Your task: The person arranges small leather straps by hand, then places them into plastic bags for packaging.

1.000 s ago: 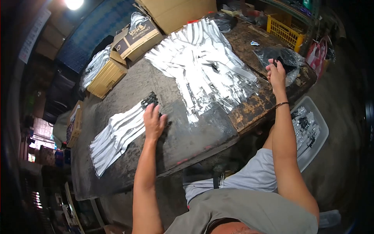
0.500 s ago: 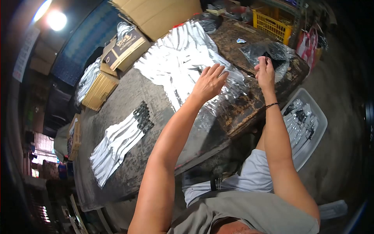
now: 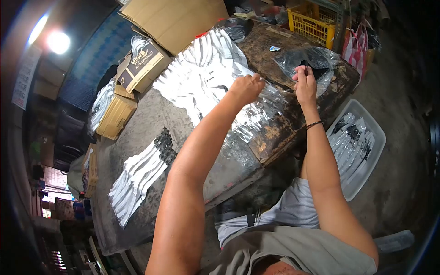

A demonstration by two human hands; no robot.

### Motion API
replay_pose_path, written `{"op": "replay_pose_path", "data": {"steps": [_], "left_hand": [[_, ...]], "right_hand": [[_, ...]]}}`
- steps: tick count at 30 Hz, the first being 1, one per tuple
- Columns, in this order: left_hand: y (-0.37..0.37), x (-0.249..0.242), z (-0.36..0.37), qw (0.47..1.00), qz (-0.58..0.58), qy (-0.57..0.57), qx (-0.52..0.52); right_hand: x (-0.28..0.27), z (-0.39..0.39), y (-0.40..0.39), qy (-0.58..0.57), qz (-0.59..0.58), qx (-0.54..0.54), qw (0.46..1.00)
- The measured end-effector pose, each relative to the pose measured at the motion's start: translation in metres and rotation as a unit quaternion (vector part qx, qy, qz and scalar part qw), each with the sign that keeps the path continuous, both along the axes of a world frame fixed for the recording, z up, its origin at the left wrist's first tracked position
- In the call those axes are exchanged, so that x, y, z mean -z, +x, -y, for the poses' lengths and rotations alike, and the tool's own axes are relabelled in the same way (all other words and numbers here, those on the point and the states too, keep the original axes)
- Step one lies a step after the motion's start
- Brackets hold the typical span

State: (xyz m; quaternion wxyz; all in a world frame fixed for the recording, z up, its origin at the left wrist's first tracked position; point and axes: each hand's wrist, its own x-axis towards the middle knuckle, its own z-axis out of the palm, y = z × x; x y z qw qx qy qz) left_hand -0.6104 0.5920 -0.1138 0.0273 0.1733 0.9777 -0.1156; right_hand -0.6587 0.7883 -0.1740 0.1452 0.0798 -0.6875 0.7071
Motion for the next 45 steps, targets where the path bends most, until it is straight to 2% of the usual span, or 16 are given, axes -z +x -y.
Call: {"op": "replay_pose_path", "data": {"steps": [4, 6, 7, 9, 10, 12, 17, 20, 22, 24, 28, 30, 32, 34, 41, 45], "left_hand": [[-0.008, -0.026, 0.052, 0.994, -0.055, 0.086, -0.042], [-0.002, -0.069, 0.089, 0.973, -0.128, 0.124, -0.149], [0.02, -0.094, 0.105, 0.952, -0.217, 0.175, -0.13], [0.058, -0.131, 0.124, 0.822, -0.255, 0.461, -0.213], [0.078, -0.136, 0.143, 0.77, -0.28, 0.538, -0.199], [0.124, -0.125, 0.154, 0.652, -0.348, 0.657, -0.152], [0.233, -0.045, 0.106, 0.524, -0.284, 0.787, -0.16], [0.268, -0.012, 0.072, 0.46, -0.23, 0.828, -0.221], [0.282, -0.006, 0.054, 0.432, -0.205, 0.846, -0.235], [0.286, 0.0, 0.046, 0.406, -0.201, 0.863, -0.224], [0.284, 0.005, 0.031, 0.342, -0.225, 0.896, -0.172], [0.286, 0.004, 0.024, 0.314, -0.24, 0.906, -0.151], [0.285, 0.004, 0.019, 0.285, -0.265, 0.912, -0.132], [0.289, 0.004, 0.024, 0.295, -0.26, 0.909, -0.142], [0.291, -0.015, 0.057, 0.379, -0.154, 0.905, -0.116], [0.289, -0.014, 0.052, 0.384, -0.151, 0.901, -0.135]], "right_hand": [[-0.007, 0.0, 0.01, -0.031, 0.025, -0.039, 0.998], [-0.001, 0.001, 0.008, -0.012, -0.021, -0.014, 1.0], [0.004, 0.002, 0.006, -0.003, -0.043, -0.001, 0.999], [0.012, 0.004, 0.003, 0.007, -0.032, 0.003, 0.999], [0.012, 0.005, 0.002, 0.012, -0.027, 0.003, 1.0], [0.015, 0.008, -0.001, 0.034, -0.048, 0.023, 0.998], [0.002, 0.02, 0.017, 0.051, -0.122, -0.048, 0.99], [0.004, 0.042, 0.048, 0.04, -0.096, -0.112, 0.988], [0.007, 0.065, 0.085, 0.074, -0.155, -0.183, 0.968], [-0.028, 0.077, 0.163, 0.153, -0.057, -0.304, 0.939], [-0.017, 0.112, 0.246, 0.015, -0.045, -0.406, 0.913], [-0.009, 0.118, 0.266, -0.006, 0.056, -0.431, 0.901], [-0.017, 0.118, 0.275, 0.014, 0.03, -0.449, 0.893], [-0.006, 0.124, 0.279, -0.035, -0.005, -0.454, 0.89], [-0.014, 0.102, 0.281, 0.158, -0.022, -0.418, 0.894], [-0.002, 0.105, 0.28, 0.12, -0.005, -0.406, 0.906]]}}
